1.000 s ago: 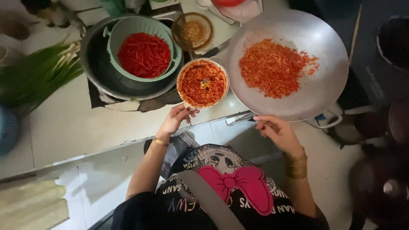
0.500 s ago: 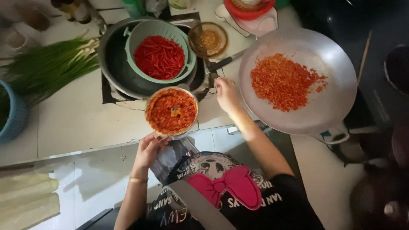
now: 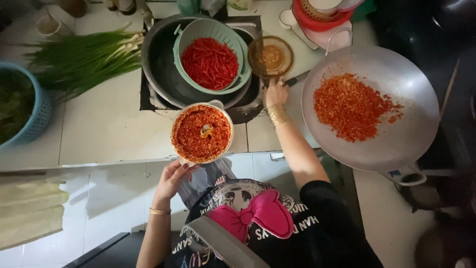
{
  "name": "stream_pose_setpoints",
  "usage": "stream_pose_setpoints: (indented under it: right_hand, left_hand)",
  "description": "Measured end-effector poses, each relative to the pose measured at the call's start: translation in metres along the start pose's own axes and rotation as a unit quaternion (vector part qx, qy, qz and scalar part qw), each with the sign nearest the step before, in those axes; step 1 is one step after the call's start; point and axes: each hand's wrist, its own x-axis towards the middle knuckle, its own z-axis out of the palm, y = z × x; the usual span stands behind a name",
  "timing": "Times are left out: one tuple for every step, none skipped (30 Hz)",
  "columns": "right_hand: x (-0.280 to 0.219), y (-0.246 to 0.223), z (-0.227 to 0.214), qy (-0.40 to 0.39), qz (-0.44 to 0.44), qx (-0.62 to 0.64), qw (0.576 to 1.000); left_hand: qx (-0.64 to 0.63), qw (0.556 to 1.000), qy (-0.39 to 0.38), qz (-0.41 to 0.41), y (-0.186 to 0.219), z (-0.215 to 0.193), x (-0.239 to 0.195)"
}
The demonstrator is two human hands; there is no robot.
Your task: The person operates a blender jar to grind red chili peppers, then pours the ground mixture into a large wok using a ladle. They transfer whole red chili peppers from a green colander into the blender jar and continue the grinding process.
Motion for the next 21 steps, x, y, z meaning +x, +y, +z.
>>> stream_pose_setpoints:
  right_hand:
    - [0.005,0.003,0.009,0.001,0.001,-0.001,1.0]
    - [0.005,0.006,0.02,0.005,0.006,0.017,1.0]
    - [0.006,0.008,0.03,0.01,0.011,0.035,0.999]
    - [0.009,0.009,0.033,0.011,0.012,0.035,0.999]
    - [0.012,0.01,0.036,-0.002,0.004,0.044,0.999]
    - [0.012,0.013,0.039,-0.016,-0.005,0.051,0.999]
    - [0.006,0.011,0.025,-0.017,-0.005,0.05,0.999]
    - [0.006,0.009,0.009,0.009,0.087,0.152,0.984]
    - [0.007,0.008,-0.007,0.035,0.176,0.253,0.951]
    - [0.007,0.008,-0.01,0.035,0.179,0.252,0.951]
    - [0.007,0.008,-0.013,0.028,0.205,0.287,0.935]
    - [0.008,0.008,-0.016,0.024,0.232,0.322,0.918]
    - [0.003,0.001,-0.042,0.025,0.235,0.322,0.917]
    - [-0.003,-0.008,-0.068,0.015,0.239,0.327,0.914]
    - [-0.009,-0.017,-0.094,0.006,0.243,0.332,0.911]
    - [0.0,-0.01,-0.085,0.008,0.246,0.332,0.91]
    - [0.01,-0.003,-0.076,-0.008,0.264,0.348,0.9]
    - [0.018,0.003,-0.067,-0.024,0.281,0.362,0.888]
    - [0.029,0.016,-0.042,-0.024,0.283,0.363,0.888]
    - [0.039,0.03,-0.017,-0.037,0.284,0.362,0.887]
    - [0.049,0.043,0.008,-0.05,0.286,0.36,0.887]
  left_hand:
    - [-0.001,1.0,-0.001,0.001,0.007,0.002,0.005]
    - [0.008,1.0,-0.009,-0.001,0.014,0.003,0.006]
    - [0.016,1.0,-0.016,-0.003,0.021,0.005,0.008]
    - [0.016,1.0,-0.017,-0.003,0.025,0.004,0.011]
    - [0.025,0.999,-0.03,0.001,0.03,0.004,0.014]
    - [0.033,0.999,-0.041,0.002,0.033,0.005,0.015]
    - [0.032,0.999,-0.041,0.001,0.027,-0.001,0.014]
    - [0.027,0.999,-0.046,-0.002,0.021,-0.005,0.016]
    - [0.022,0.999,-0.05,-0.005,0.015,-0.009,0.019]
    - [0.022,0.998,-0.051,-0.007,0.018,-0.008,0.019]
    - [0.026,0.998,-0.056,-0.008,0.021,-0.006,0.02]
    - [0.031,0.998,-0.061,-0.009,0.025,-0.004,0.022]
    - [0.031,0.997,-0.065,-0.01,0.022,-0.006,0.022]
    - [0.036,0.997,-0.069,-0.008,0.02,-0.009,0.023]
    - [0.041,0.996,-0.074,-0.005,0.019,-0.012,0.024]
    - [0.043,0.996,-0.077,-0.006,0.022,-0.01,0.024]
    - [0.044,0.996,-0.08,-0.006,0.025,-0.007,0.025]
    - [0.045,0.996,-0.08,-0.007,0.029,-0.005,0.024]
    - [0.046,0.996,-0.082,-0.007,0.03,-0.005,0.025]
    - [0.05,0.995,-0.085,-0.005,0.031,-0.005,0.025]
    - [0.055,0.995,-0.089,-0.003,0.031,-0.006,0.026]
